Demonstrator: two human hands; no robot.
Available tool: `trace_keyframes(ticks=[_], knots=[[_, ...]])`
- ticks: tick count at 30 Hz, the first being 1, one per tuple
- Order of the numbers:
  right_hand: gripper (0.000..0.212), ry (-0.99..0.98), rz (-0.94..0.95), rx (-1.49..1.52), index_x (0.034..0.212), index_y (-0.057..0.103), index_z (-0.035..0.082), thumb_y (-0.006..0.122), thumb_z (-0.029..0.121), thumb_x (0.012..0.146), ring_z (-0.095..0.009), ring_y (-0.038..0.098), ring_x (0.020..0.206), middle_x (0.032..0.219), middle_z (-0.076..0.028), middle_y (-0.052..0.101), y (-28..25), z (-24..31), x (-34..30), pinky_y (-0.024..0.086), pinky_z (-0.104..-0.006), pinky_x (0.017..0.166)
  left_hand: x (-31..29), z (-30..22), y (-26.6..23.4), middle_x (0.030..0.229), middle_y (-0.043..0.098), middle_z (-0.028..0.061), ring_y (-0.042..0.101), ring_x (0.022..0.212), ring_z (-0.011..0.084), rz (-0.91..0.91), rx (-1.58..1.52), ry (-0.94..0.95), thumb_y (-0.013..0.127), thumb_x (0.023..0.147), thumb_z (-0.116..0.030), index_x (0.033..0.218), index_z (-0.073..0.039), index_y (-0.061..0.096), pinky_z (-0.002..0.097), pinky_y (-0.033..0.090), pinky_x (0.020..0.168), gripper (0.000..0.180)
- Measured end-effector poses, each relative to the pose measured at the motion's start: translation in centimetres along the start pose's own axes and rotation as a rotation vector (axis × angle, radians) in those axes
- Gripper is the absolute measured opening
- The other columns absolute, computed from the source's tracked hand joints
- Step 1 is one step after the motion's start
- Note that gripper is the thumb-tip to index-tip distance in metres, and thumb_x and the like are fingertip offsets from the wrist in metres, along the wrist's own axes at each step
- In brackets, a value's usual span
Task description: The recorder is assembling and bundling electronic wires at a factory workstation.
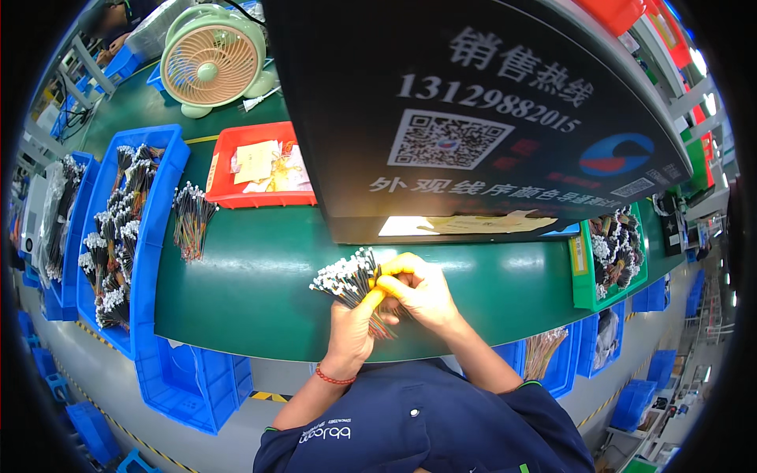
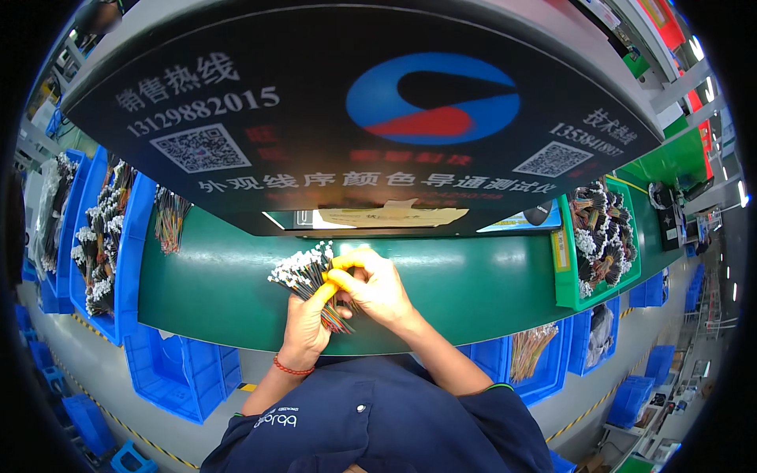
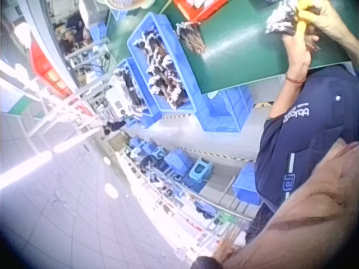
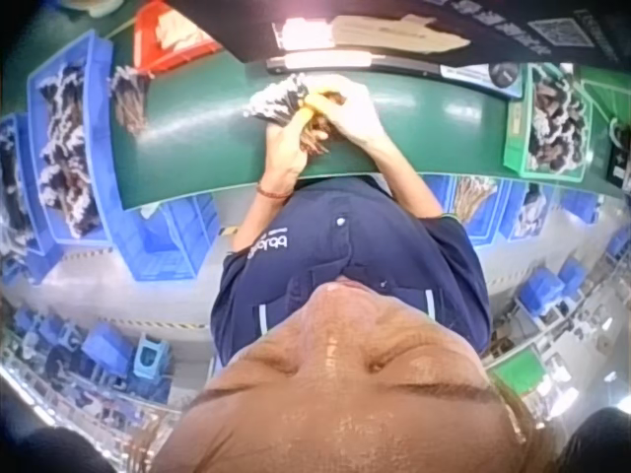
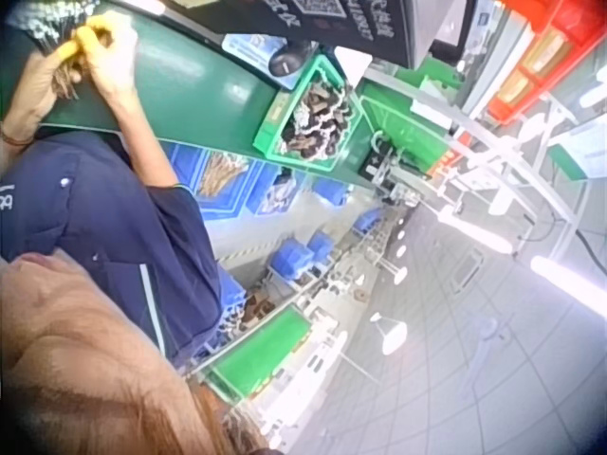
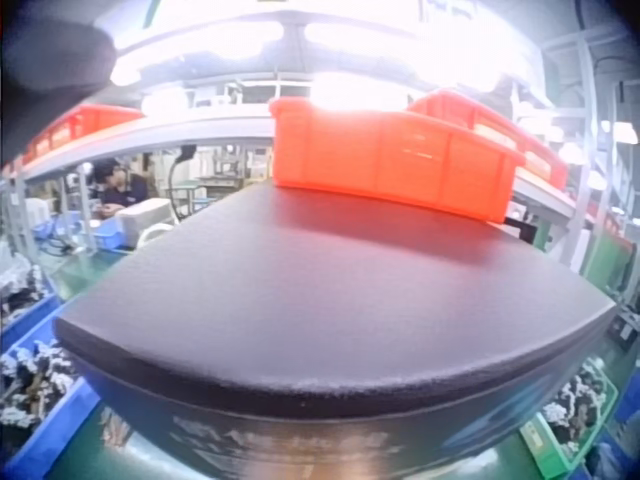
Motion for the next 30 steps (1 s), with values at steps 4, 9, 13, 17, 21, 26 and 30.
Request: trace_keyframes(ticks=[4, 9, 13, 17, 21, 26, 30], knots=[[0.011, 0.076, -0.016, 0.148, 0.078, 0.053, 0.001, 0.056, 0.011, 0.08, -0.005, 0.045, 0.049, 0.074, -0.004, 0.054, -0.2, 0.4, 0.1, 0.035, -0.0162, 0.042, 0.2, 0.1, -0.1, 0.084, 0.058, 0.0085, 0.059, 0.067, 0.0174, -0.033, -0.045, -0.018, 0.051, 0.08, -0.002, 0.096, 0.0, 0.052, 0.0259, 0.051, 0.046, 0.016], [0.017, 0.538, 0.055, 0.945, 0.076, 0.051, 0.004, 0.048, 0.019, 0.084, -0.003, 0.034, 0.04, 0.067, -0.003, 0.05, -0.5, -3.0, 1.0, 0.027, -0.0164, 0.031, 0.1, 0.1, -0.2, 0.076, 0.058, 0.0099, 0.057, 0.06, 0.0147, -0.03, 0.002, -0.05, 0.053, 0.08, -0.004, 0.09, 0.0, 0.053, 0.023, 0.047, 0.041, 0.011], [0.016, 0.612, -0.021, 1.129, 0.077, 0.048, 0.004, 0.046, 0.018, 0.085, -0.002, 0.031, 0.038, 0.065, -0.001, 0.047, -0.5, -3.8, 1.1, 0.026, -0.0154, 0.03, 0.1, 0.1, -0.3, 0.074, 0.058, 0.0102, 0.056, 0.058, 0.0144, -0.021, 0.028, -0.066, 0.055, 0.079, -0.005, 0.087, 0.0, 0.053, 0.0223, 0.046, 0.04, 0.009], [0.014, 0.606, -0.068, 1.18, 0.076, 0.048, 0.004, 0.047, 0.016, 0.085, -0.002, 0.032, 0.038, 0.063, -0.001, 0.046, -0.4, -4.6, 1.2, 0.026, -0.0155, 0.03, 0.1, -0.1, -0.2, 0.074, 0.058, 0.0104, 0.057, 0.058, 0.0146, -0.018, 0.033, -0.063, 0.055, 0.079, -0.005, 0.087, 0.001, 0.053, 0.0224, 0.046, 0.04, 0.01], [0.014, 0.578, -0.033, 1.169, 0.075, 0.049, 0.004, 0.049, 0.015, 0.083, -0.002, 0.033, 0.039, 0.062, 0.0, 0.046, -0.5, -4.7, 1.3, 0.028, -0.0156, 0.032, 0.2, 0.0, -0.4, 0.074, 0.058, 0.0104, 0.057, 0.059, 0.0149, -0.013, 0.02, -0.066, 0.055, 0.079, -0.005, 0.088, 0.001, 0.053, 0.0225, 0.047, 0.04, 0.011], [0.014, 0.035, -0.008, -0.048, 0.085, 0.057, -0.003, 0.059, 0.008, 0.077, -0.008, 0.05, 0.057, 0.075, -0.006, 0.058, -1.2, -1.1, 1.1, 0.04, -0.0177, 0.05, 0.2, 0.3, -0.3, 0.074, 0.058, 0.01, 0.058, 0.061, 0.0152, -0.016, 0.042, -0.062, 0.054, 0.08, -0.004, 0.089, 0.001, 0.053, 0.023, 0.048, 0.042, 0.011], [0.015, 0.275, 0.076, 0.483, 0.08, 0.055, -0.002, 0.053, 0.013, 0.081, -0.006, 0.042, 0.048, 0.066, -0.004, 0.053, 0.1, -1.1, 0.3, 0.036, -0.0167, 0.041, -0.3, 0.0, 0.2, 0.071, 0.058, 0.0087, 0.052, 0.051, 0.0106, 0.001, 0.063, -0.046, 0.053, 0.082, -0.01, 0.092, -0.001, 0.054, 0.0192, 0.039, 0.036, 0.014]])
Point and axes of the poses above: each hand's wrist, its own x-axis towards the middle knuckle, its own y-axis out of the palm, z = x × y, the point moved 7 cm from there along x, towards the middle knuckle
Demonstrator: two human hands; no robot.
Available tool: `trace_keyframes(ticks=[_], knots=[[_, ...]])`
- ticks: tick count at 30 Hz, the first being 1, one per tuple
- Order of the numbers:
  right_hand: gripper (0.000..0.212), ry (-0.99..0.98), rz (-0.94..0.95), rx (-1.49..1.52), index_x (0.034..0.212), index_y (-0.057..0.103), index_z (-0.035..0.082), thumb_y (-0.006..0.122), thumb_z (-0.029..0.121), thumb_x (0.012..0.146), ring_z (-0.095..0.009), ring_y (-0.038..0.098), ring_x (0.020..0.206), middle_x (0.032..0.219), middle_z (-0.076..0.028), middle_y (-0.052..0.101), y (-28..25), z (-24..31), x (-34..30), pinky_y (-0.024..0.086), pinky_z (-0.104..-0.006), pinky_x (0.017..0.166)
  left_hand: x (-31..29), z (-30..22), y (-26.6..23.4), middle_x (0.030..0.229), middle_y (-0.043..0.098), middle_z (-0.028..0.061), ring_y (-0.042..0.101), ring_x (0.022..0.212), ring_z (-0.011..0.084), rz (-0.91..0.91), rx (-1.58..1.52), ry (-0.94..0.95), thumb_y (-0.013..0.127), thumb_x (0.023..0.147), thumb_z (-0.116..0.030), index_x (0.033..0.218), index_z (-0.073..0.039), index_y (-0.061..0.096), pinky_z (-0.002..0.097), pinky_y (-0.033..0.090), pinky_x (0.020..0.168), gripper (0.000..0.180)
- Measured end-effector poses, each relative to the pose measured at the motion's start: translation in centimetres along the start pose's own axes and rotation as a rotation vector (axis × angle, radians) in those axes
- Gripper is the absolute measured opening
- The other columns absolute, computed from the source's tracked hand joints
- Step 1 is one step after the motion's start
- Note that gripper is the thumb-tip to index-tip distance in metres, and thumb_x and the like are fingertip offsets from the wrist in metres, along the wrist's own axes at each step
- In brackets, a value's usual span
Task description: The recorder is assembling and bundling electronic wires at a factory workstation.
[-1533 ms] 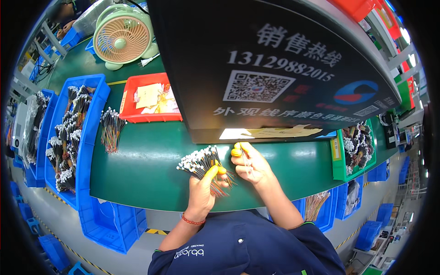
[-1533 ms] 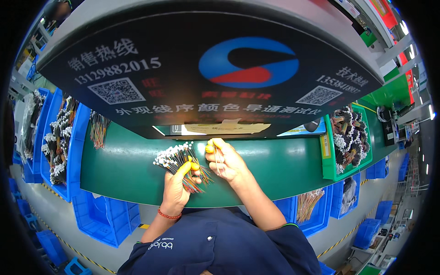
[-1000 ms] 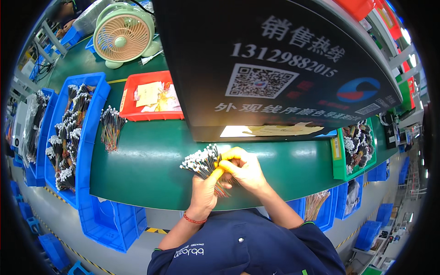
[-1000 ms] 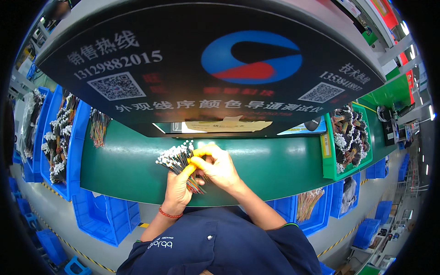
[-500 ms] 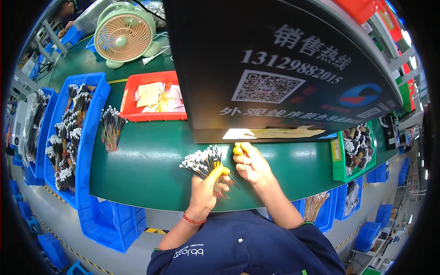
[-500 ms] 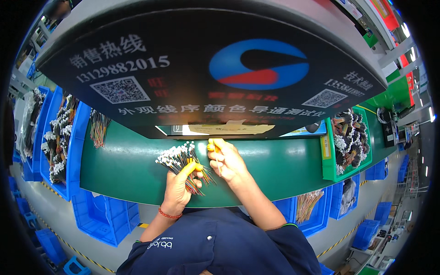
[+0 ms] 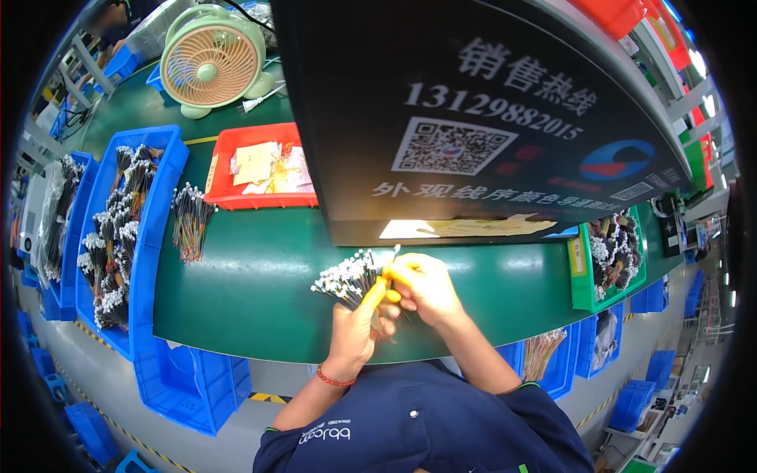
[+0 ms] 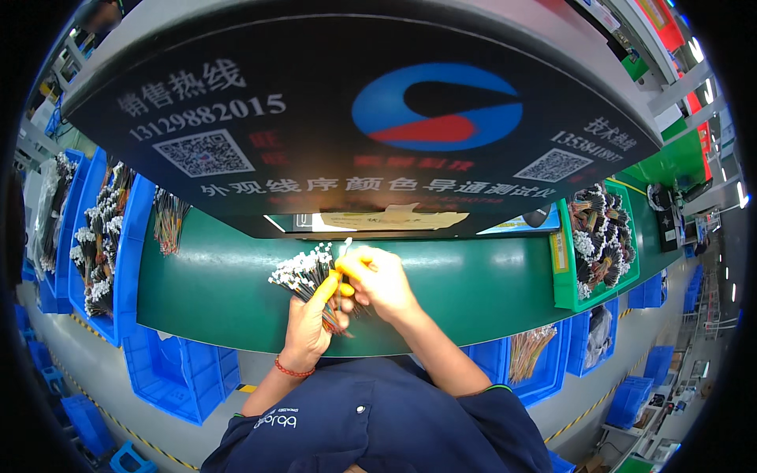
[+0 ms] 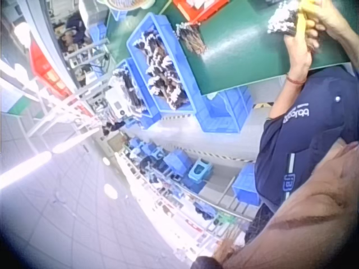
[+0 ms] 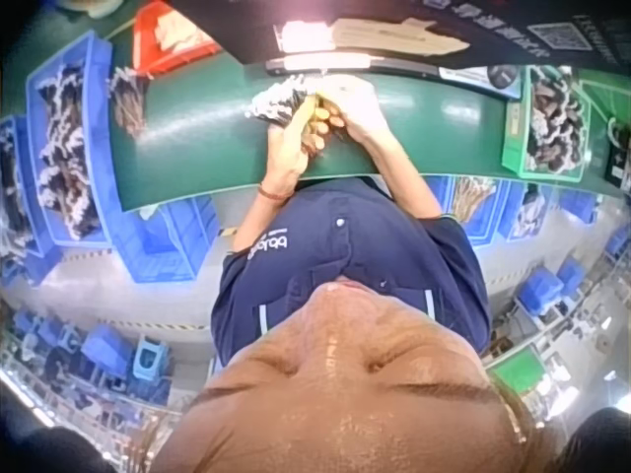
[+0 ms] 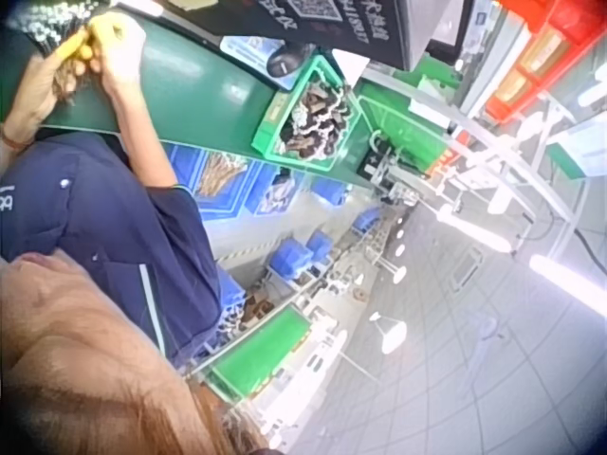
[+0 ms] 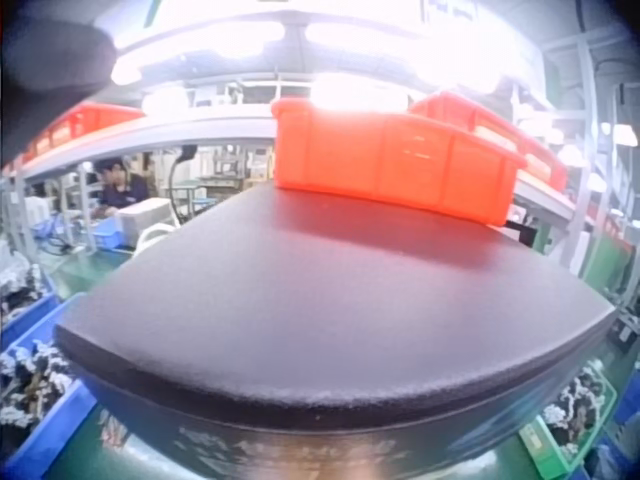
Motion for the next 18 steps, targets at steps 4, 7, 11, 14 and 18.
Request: trace_keyframes(ticks=[4, 7, 11, 14, 18], knots=[[0.019, 0.245, -0.025, 0.488, 0.082, 0.052, 0.001, 0.045, 0.018, 0.086, -0.003, 0.032, 0.042, 0.064, -0.002, 0.047, -1.4, -0.9, 1.0, 0.025, -0.0142, 0.029, -0.4, -0.5, -0.1, 0.067, 0.057, 0.0089, 0.041, 0.041, 0.0074, 0.015, -0.017, -0.034, 0.048, 0.083, -0.011, 0.091, -0.002, 0.053, 0.0176, 0.027, 0.032, 0.013], [0.018, 0.248, 0.001, 0.604, 0.082, 0.052, 0.001, 0.047, 0.018, 0.085, -0.003, 0.033, 0.042, 0.065, -0.002, 0.047, -1.6, -1.5, 1.4, 0.026, -0.0142, 0.029, -0.3, -0.5, -0.3, 0.069, 0.057, 0.0094, 0.043, 0.044, 0.0083, 0.061, -0.083, -0.026, 0.044, 0.082, -0.006, 0.087, 0.0, 0.052, 0.019, 0.029, 0.033, 0.012], [0.017, 0.254, -0.053, 0.694, 0.084, 0.051, 0.002, 0.049, 0.019, 0.084, -0.003, 0.032, 0.042, 0.064, -0.001, 0.046, -1.3, -1.7, 1.5, 0.027, -0.0141, 0.029, 0.2, -0.7, -0.2, 0.073, 0.058, 0.01, 0.05, 0.055, 0.0098, 0.048, -0.108, 0.046, 0.047, 0.082, -0.005, 0.088, 0.001, 0.052, 0.0202, 0.038, 0.039, 0.009], [0.017, 0.277, -0.085, 0.687, 0.085, 0.051, 0.002, 0.049, 0.019, 0.085, -0.002, 0.032, 0.041, 0.064, 0.0, 0.045, -1.4, -2.0, 1.6, 0.027, -0.014, 0.029, 0.3, -0.5, -0.7, 0.076, 0.059, 0.0107, 0.054, 0.059, 0.0114, -0.007, -0.066, 0.047, 0.05, 0.082, -0.004, 0.089, 0.0, 0.052, 0.0211, 0.042, 0.042, 0.009], [0.017, 0.253, -0.074, 0.637, 0.084, 0.052, 0.003, 0.049, 0.019, 0.085, -0.002, 0.032, 0.042, 0.065, 0.0, 0.046, -1.5, -1.6, 1.4, 0.026, -0.0136, 0.029, 0.4, -0.4, -0.8, 0.078, 0.06, 0.0119, 0.056, 0.061, 0.0136, 0.014, -0.043, 0.045, 0.05, 0.082, -0.004, 0.091, -0.001, 0.052, 0.022, 0.045, 0.043, 0.01]])
Point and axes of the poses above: each hand's wrist, its own x-axis towards the middle knuckle, its own y-axis out of the palm, z = x × y, the point moved 7 cm from there along x, towards the middle knuckle
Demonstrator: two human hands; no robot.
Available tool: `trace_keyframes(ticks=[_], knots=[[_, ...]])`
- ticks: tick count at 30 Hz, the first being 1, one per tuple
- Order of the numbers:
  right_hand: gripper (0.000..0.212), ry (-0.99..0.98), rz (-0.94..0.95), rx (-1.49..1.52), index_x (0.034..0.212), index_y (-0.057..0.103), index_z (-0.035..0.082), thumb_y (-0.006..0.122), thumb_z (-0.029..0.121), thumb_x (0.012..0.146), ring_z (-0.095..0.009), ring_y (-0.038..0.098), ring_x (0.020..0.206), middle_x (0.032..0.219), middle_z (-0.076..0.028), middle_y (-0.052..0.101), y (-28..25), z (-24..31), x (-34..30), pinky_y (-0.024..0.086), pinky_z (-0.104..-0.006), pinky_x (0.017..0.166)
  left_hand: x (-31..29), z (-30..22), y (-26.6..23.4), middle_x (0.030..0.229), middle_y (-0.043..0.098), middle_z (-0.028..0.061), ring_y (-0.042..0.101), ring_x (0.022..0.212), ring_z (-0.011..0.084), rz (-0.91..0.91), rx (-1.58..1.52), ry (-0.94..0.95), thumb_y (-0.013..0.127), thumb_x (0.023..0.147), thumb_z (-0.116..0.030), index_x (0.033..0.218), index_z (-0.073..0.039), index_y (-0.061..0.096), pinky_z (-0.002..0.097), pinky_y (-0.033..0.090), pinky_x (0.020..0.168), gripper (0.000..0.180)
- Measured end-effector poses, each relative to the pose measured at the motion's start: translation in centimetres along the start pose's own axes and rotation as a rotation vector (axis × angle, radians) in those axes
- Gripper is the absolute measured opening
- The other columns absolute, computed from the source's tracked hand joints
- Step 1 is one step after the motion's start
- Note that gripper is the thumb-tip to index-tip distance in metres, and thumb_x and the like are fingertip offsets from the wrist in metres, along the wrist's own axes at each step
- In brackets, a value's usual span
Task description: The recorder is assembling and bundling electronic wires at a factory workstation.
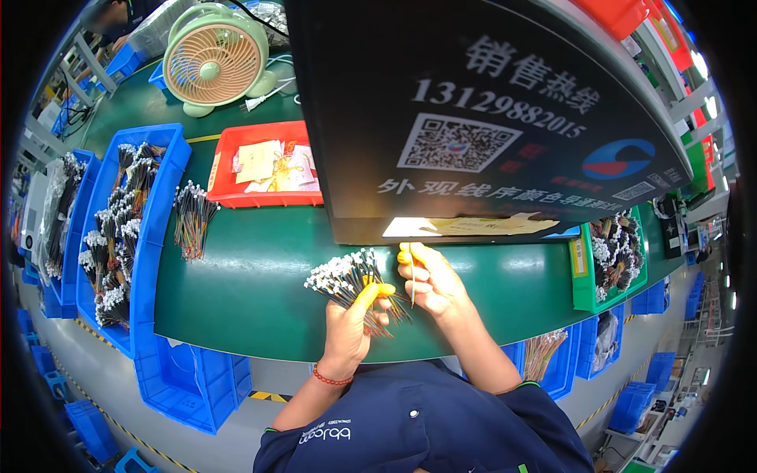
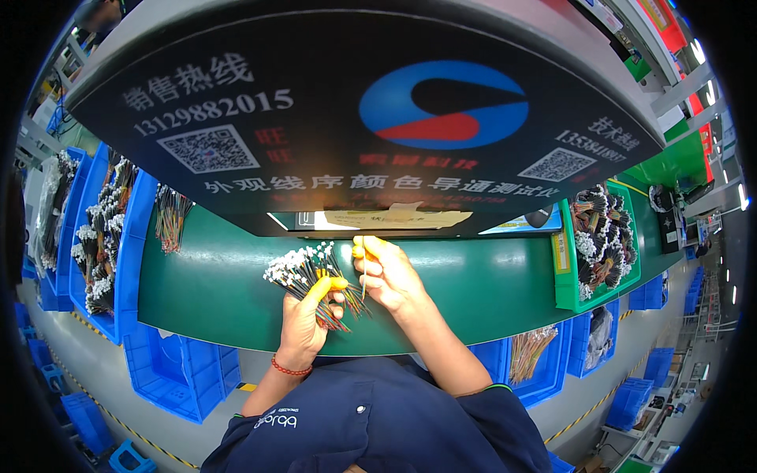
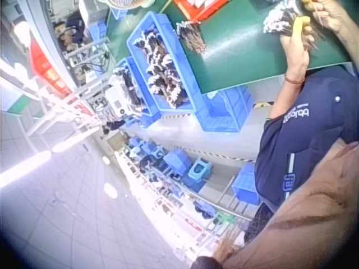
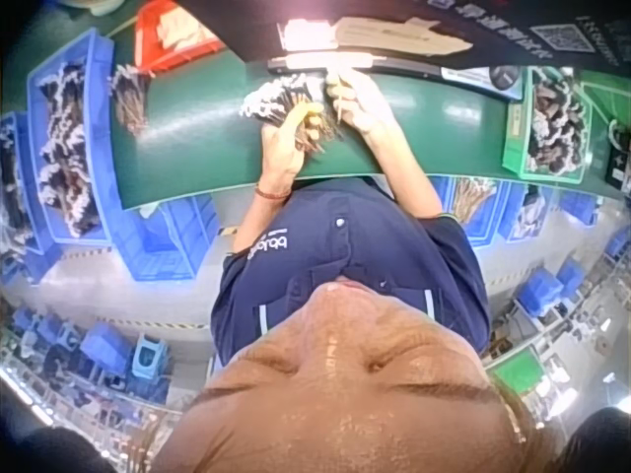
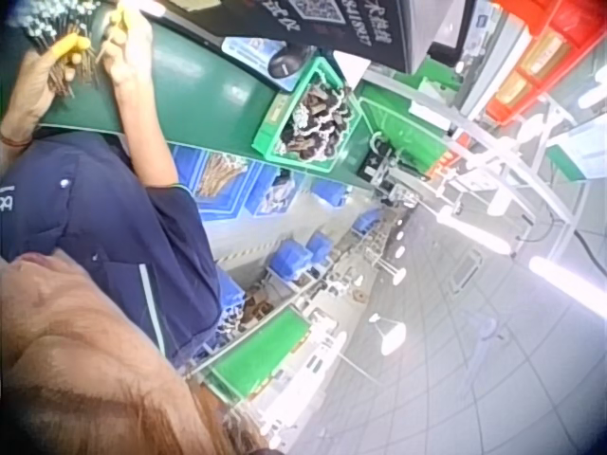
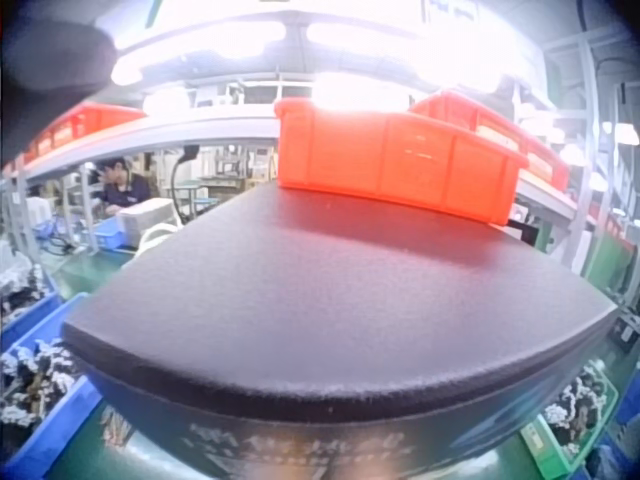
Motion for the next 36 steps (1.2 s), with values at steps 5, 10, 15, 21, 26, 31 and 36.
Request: trace_keyframes(ticks=[5, 10, 15, 21, 26, 31, 36], knots=[[0.016, -0.106, 0.029, -0.28, 0.086, 0.052, 0.001, 0.049, 0.018, 0.084, -0.001, 0.033, 0.044, 0.07, -0.002, 0.049, 0.3, 0.7, -0.6, 0.026, -0.0132, 0.033, -0.1, 0.0, 0.1, 0.079, 0.06, 0.0123, 0.056, 0.06, 0.0139, 0.004, -0.004, 0.003, 0.051, 0.081, -0.003, 0.091, -0.001, 0.052, 0.0223, 0.045, 0.043, 0.01], [0.016, -0.155, 0.029, -0.41, 0.087, 0.053, 0.0, 0.05, 0.015, 0.084, -0.001, 0.035, 0.043, 0.069, -0.002, 0.05, 1.5, 0.7, -2.1, 0.028, -0.0144, 0.034, -0.5, -0.4, 0.0, 0.074, 0.059, 0.0108, 0.052, 0.053, 0.0108, 0.005, -0.04, 0.0, 0.051, 0.083, -0.006, 0.091, -0.001, 0.052, 0.0204, 0.04, 0.039, 0.01], [0.016, -0.258, -0.068, -0.584, 0.085, 0.054, -0.001, 0.054, 0.015, 0.082, -0.003, 0.036, 0.04, 0.067, -0.004, 0.053, 0.5, 1.3, -3.2, 0.03, -0.0165, 0.033, -1.5, -3.1, -2.4, 0.072, 0.059, 0.0112, 0.053, 0.053, 0.0124, -0.076, 0.169, 0.106, 0.051, 0.083, -0.009, 0.093, 0.001, 0.052, 0.0207, 0.04, 0.037, 0.014], [0.018, -0.287, -0.051, -0.619, 0.085, 0.054, -0.002, 0.054, 0.016, 0.082, -0.004, 0.037, 0.04, 0.065, -0.005, 0.054, 0.5, 1.5, -2.3, 0.032, -0.0175, 0.033, -2.0, -3.7, -3.1, 0.084, 0.06, 0.0154, 0.06, 0.059, 0.0162, -0.113, 0.558, 0.13, 0.048, 0.085, -0.012, 0.096, 0.005, 0.051, 0.0189, 0.043, 0.035, 0.02], [0.018, -0.226, -0.016, -0.65, 0.083, 0.054, -0.002, 0.053, 0.017, 0.082, -0.004, 0.037, 0.04, 0.063, -0.004, 0.053, 0.9, 0.6, -2.4, 0.032, -0.0174, 0.033, -0.1, -2.4, -1.0, 0.075, 0.061, 0.0088, 0.058, 0.052, 0.01, -0.09, 0.384, 0.239, 0.049, 0.084, -0.013, 0.097, 0.0, 0.053, 0.0157, 0.033, 0.034, 0.019], [0.017, -0.245, 0.031, -0.851, 0.08, 0.054, -0.002, 0.054, 0.016, 0.082, -0.005, 0.039, 0.038, 0.062, -0.005, 0.054, 1.8, 0.3, -3.6, 0.033, -0.018, 0.034, 0.0, -2.6, 1.3, 0.055, 0.043, -0.0036, 0.033, 0.037, 0.0018, -0.036, 0.256, 0.055, 0.054, 0.082, -0.01, 0.081, -0.004, 0.051, 0.0168, 0.024, 0.033, 0.006], [0.015, -0.125, 0.12, -0.954, 0.078, 0.053, 0.0, 0.052, 0.014, 0.082, -0.007, 0.041, 0.037, 0.063, -0.005, 0.055, 2.5, -1.3, -4.3, 0.033, -0.0194, 0.033, 0.7, -2.1, 2.2, 0.053, 0.043, -0.0031, 0.03, 0.037, 0.0023, 0.034, 0.206, 0.017, 0.056, 0.081, -0.011, 0.077, -0.005, 0.053, 0.0177, 0.024, 0.033, 0.008]])
Point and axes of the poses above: each hand's wrist, its own x-axis towards the middle knuckle, its own y-axis out of the palm, z = x × y, the point moved 7 cm from there along x, towards the middle knuckle
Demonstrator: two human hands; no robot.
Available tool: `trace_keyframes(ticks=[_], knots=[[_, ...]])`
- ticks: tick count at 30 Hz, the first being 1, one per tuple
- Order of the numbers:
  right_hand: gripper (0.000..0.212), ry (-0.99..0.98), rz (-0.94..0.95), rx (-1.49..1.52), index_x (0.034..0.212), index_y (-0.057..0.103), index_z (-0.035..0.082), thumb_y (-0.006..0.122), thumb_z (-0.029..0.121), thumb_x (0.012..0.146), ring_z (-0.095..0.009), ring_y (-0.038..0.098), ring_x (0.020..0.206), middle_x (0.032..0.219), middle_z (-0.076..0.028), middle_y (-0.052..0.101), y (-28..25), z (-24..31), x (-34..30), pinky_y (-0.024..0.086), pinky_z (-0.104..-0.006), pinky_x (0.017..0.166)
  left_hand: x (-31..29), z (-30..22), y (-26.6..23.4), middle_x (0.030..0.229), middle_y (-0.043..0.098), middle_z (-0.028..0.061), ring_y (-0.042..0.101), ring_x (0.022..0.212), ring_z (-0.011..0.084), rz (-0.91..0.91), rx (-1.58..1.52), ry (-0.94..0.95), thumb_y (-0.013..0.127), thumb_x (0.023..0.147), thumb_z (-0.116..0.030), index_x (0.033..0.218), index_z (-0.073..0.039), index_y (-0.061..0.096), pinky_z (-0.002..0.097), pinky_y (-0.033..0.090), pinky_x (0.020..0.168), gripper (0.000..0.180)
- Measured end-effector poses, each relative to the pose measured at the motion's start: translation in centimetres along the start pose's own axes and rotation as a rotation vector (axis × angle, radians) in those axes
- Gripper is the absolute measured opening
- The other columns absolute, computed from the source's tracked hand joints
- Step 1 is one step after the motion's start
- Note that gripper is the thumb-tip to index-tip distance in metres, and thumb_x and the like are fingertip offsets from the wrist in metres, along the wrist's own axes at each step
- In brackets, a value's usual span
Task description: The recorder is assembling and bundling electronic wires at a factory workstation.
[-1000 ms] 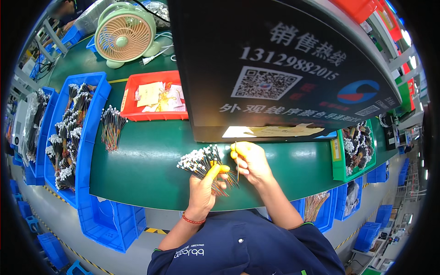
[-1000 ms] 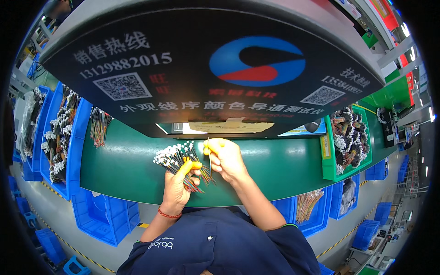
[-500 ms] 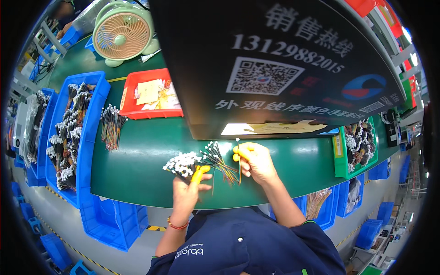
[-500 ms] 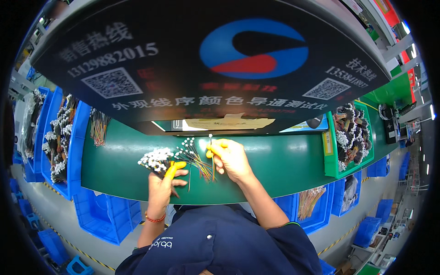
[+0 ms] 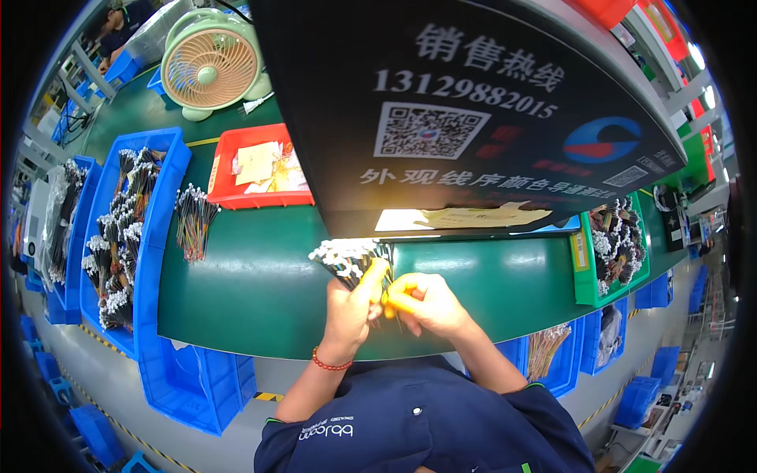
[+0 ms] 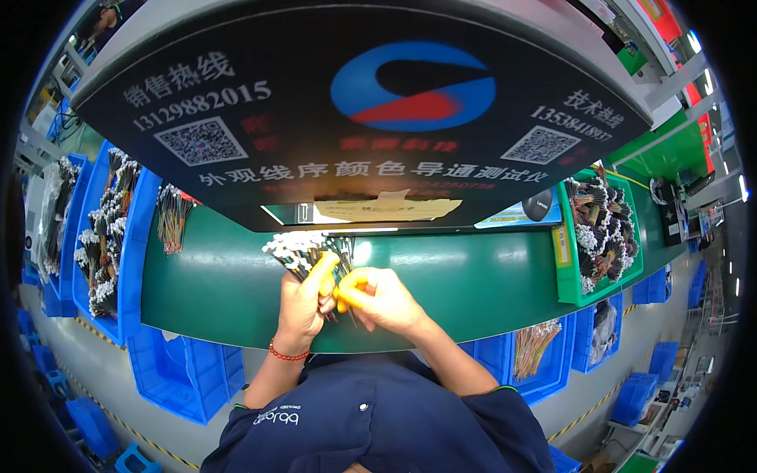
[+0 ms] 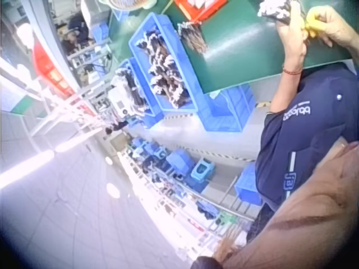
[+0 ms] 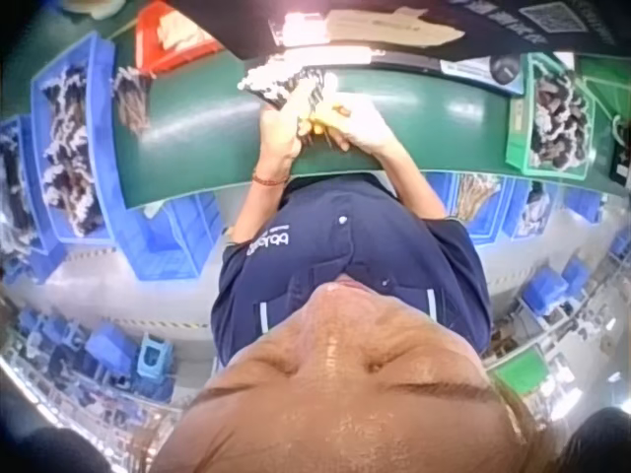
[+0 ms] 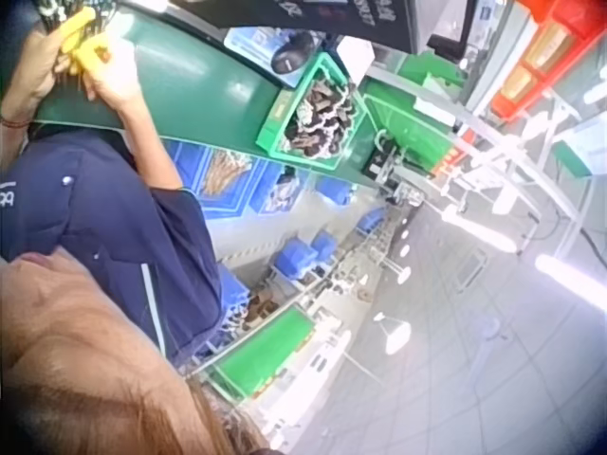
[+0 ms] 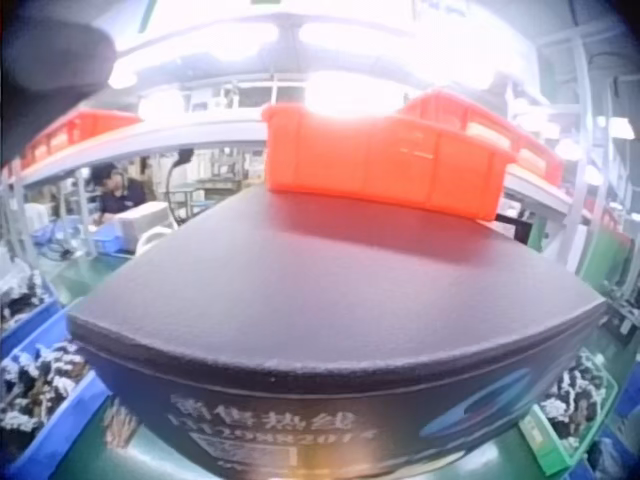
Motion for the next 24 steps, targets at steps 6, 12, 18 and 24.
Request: trace_keyframes(ticks=[6, 12, 18, 24], knots=[[0.015, 0.008, -0.118, 0.707, 0.081, 0.052, 0.003, 0.052, 0.018, 0.082, -0.006, 0.042, 0.043, 0.068, -0.005, 0.054, -1.7, -1.4, 0.9, 0.033, -0.0178, 0.031, 0.1, -0.1, -1.7, 0.067, 0.054, 0.0076, 0.043, 0.05, 0.0086, 0.051, -0.273, 0.031, 0.043, 0.085, -0.008, 0.088, -0.002, 0.052, 0.0208, 0.033, 0.038, 0.011], [0.018, 0.041, -0.131, 0.832, 0.083, 0.053, 0.002, 0.051, 0.021, 0.083, -0.007, 0.045, 0.046, 0.07, -0.004, 0.055, -1.7, -2.2, 2.4, 0.036, -0.0177, 0.033, -1.0, 1.4, -1.9, 0.069, 0.055, 0.0086, 0.045, 0.051, 0.0096, -0.026, -0.25, -0.079, 0.046, 0.083, -0.006, 0.089, -0.002, 0.053, 0.0222, 0.033, 0.038, 0.01], [0.018, 0.026, -0.127, 0.854, 0.086, 0.052, 0.004, 0.05, 0.021, 0.084, -0.006, 0.048, 0.05, 0.073, -0.003, 0.054, -1.9, -2.3, 2.8, 0.036, -0.018, 0.035, -1.6, 1.2, -2.1, 0.066, 0.054, 0.0084, 0.039, 0.046, 0.0073, 0.018, -0.292, -0.092, 0.048, 0.083, -0.008, 0.091, -0.002, 0.052, 0.0182, 0.029, 0.036, 0.011], [0.016, 0.034, -0.125, 0.892, 0.084, 0.051, 0.005, 0.049, 0.02, 0.084, -0.006, 0.046, 0.05, 0.07, -0.002, 0.053, -2.2, -1.8, 3.5, 0.033, -0.0154, 0.032, -1.5, 1.7, -2.4, 0.068, 0.054, 0.0077, 0.04, 0.048, 0.007, -0.012, -0.23, -0.084, 0.048, 0.084, -0.008, 0.092, -0.002, 0.052, 0.0177, 0.028, 0.036, 0.011]])
Point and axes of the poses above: each hand's wrist, its own x-axis towards the middle knuckle, its own y-axis out of the palm, z = x × y, the point moved 7 cm from there along x, towards the middle knuckle
